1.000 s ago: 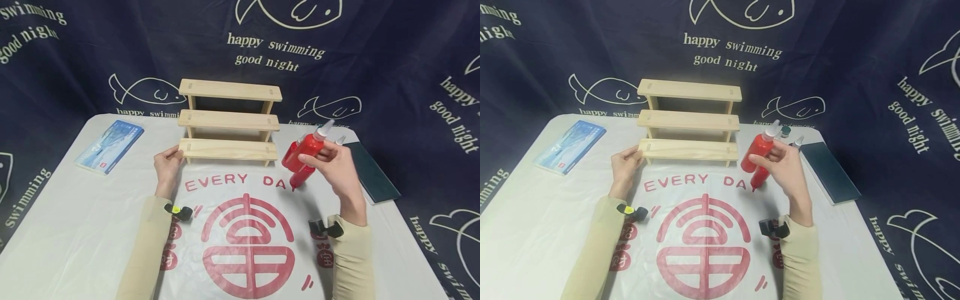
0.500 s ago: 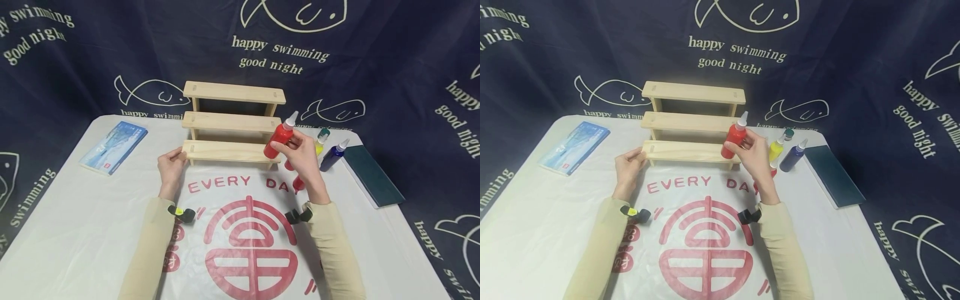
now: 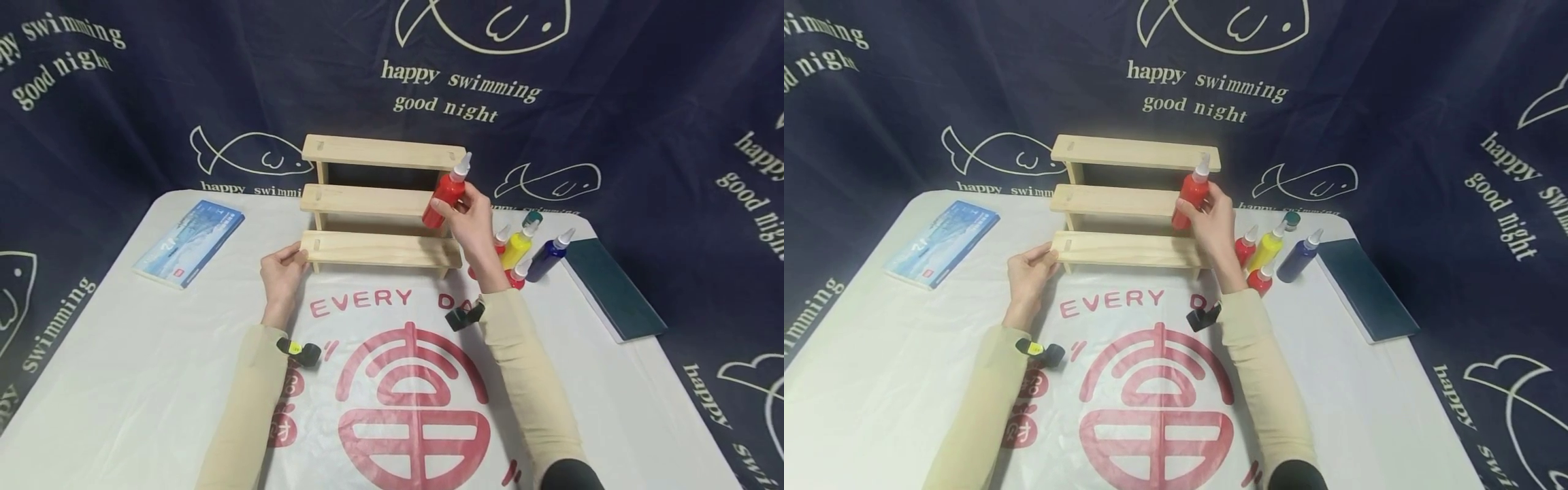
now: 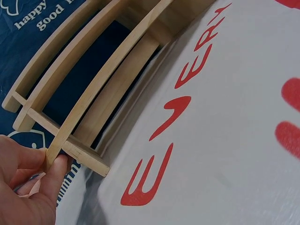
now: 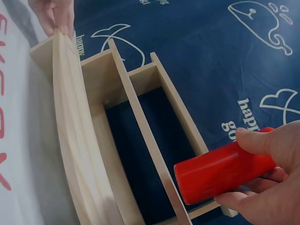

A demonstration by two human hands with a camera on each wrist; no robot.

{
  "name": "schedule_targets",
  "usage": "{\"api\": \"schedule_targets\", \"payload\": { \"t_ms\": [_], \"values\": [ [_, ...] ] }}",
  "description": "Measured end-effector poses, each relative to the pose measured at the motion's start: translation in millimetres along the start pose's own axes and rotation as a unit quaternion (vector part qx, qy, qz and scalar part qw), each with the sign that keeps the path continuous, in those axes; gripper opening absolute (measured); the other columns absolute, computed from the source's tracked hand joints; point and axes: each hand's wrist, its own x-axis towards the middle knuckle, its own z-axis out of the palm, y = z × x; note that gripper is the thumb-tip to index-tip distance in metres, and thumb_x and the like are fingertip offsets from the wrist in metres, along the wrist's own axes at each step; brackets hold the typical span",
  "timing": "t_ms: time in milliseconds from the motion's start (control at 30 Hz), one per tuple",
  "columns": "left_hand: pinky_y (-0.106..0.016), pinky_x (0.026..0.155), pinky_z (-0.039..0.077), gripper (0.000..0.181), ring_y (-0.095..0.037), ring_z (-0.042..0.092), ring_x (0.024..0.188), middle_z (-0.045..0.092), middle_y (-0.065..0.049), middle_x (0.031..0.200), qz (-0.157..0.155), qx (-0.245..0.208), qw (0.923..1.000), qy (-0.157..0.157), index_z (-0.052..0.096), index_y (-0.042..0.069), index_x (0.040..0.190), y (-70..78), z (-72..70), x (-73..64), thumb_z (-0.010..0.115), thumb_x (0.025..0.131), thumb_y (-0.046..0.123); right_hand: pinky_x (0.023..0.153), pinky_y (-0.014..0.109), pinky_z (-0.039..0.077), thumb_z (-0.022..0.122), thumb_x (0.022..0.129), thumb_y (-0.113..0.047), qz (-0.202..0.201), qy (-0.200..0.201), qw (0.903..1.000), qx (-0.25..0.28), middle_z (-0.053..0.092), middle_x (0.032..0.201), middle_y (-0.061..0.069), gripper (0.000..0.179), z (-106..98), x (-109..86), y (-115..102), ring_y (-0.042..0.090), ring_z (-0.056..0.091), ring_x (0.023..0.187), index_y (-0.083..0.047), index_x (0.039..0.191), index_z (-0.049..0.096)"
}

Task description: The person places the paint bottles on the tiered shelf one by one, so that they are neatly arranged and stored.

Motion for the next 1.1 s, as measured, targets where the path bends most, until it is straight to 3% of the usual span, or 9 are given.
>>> {"api": "schedule_targets", "payload": {
  "t_ms": [200,700,900,1100],
  "values": [
    [-0.019,0.081,0.06,0.033,-0.026,0.067,0.107,0.065,-0.02,0.123,0.006,0.011,0.9999,0.002,0.062,0.001,0.126,-0.7,0.9,-0.3,0.06,0.094,0.006,0.095,0.026,0.053,0.064,0.089,0.005,-0.007,0.017,0.9997,0.014,0.062,0.12,0.023,0.042,6.6,15.2,4.6,0.016,0.059,0.098,0.006,0.13,0.054],
    [-0.02,0.082,0.06,0.032,-0.026,0.067,0.108,0.065,-0.02,0.124,0.004,0.019,0.9998,0.002,0.063,0.001,0.126,-0.1,-0.5,-1.0,0.061,0.094,0.007,0.101,0.032,0.051,0.066,0.09,-0.002,0.006,0.011,0.9985,-0.054,0.062,0.125,0.02,0.044,19.6,38.4,4.9,0.024,0.059,0.111,0.002,0.132,0.052],
    [-0.017,0.08,0.06,0.032,-0.026,0.067,0.107,0.065,-0.02,0.123,0.016,0.02,0.9997,0.001,0.063,0.001,0.126,2.4,3.4,-2.5,0.06,0.094,0.007,0.103,0.034,0.05,0.066,0.091,-0.006,0.02,0.01,0.9969,-0.075,0.062,0.126,0.02,0.044,16.0,41.2,4.4,0.026,0.059,0.114,0.0,0.131,0.05],
    [-0.017,0.08,0.059,0.034,-0.026,0.067,0.108,0.064,-0.02,0.125,0.003,0.017,0.9998,0.004,0.062,0.002,0.127,-0.9,2.0,-3.8,0.06,0.094,0.006,0.107,0.034,0.048,0.068,0.089,-0.008,0.039,-0.022,0.996,-0.077,0.059,0.132,0.018,0.054,11.2,38.3,-0.9,0.026,0.057,0.12,0.0,0.137,0.044]
  ]
}}
